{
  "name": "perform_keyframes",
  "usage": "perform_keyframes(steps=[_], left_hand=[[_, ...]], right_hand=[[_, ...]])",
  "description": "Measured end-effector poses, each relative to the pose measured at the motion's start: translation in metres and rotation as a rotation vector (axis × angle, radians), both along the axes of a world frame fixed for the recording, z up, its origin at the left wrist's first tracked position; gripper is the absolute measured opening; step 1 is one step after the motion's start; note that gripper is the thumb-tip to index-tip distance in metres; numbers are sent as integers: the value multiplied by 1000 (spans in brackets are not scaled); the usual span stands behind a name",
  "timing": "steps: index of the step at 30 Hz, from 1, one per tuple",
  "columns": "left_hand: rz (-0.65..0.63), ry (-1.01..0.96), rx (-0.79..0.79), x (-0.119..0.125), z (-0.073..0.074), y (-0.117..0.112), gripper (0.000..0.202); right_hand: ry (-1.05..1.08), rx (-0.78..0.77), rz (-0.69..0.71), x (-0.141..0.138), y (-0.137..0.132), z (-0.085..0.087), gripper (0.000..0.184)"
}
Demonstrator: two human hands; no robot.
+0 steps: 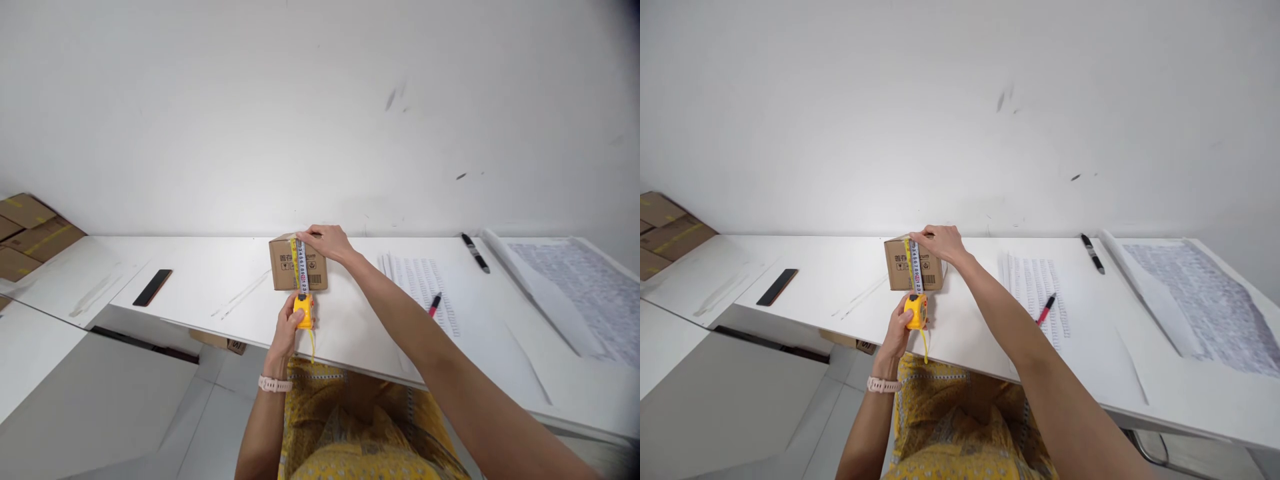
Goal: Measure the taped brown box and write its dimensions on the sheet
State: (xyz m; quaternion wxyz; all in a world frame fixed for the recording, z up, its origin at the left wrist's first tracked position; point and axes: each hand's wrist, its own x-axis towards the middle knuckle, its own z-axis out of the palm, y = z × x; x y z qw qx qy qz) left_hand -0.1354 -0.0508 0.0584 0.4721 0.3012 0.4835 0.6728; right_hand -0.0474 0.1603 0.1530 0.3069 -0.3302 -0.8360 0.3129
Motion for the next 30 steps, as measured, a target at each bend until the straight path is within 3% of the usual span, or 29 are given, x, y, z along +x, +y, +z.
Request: perform_keyframes(steps=[4,9,19,23,27,30], left_hand=[[-86,-93,-17,-7,-14,-4,71],[-97,-121,2,-10,-26,-6,74],[-79,-181,-9,-4,-22,-10,69],[-96,-283,-20,5,-25,-42,70],[-68,-311,-25,10,-27,-88,72],[-72,-263,-84,12,-19,-109,75]], right_hand=[[-6,-5,7,0,0,0,47],[-2,1,8,1,-1,-1,46],[5,7,7,4,-4,-1,49],[44,90,15,8,-19,-11,55],[171,228,48,11,-51,-37,38],[250,268,88,18,-74,-55,29]])
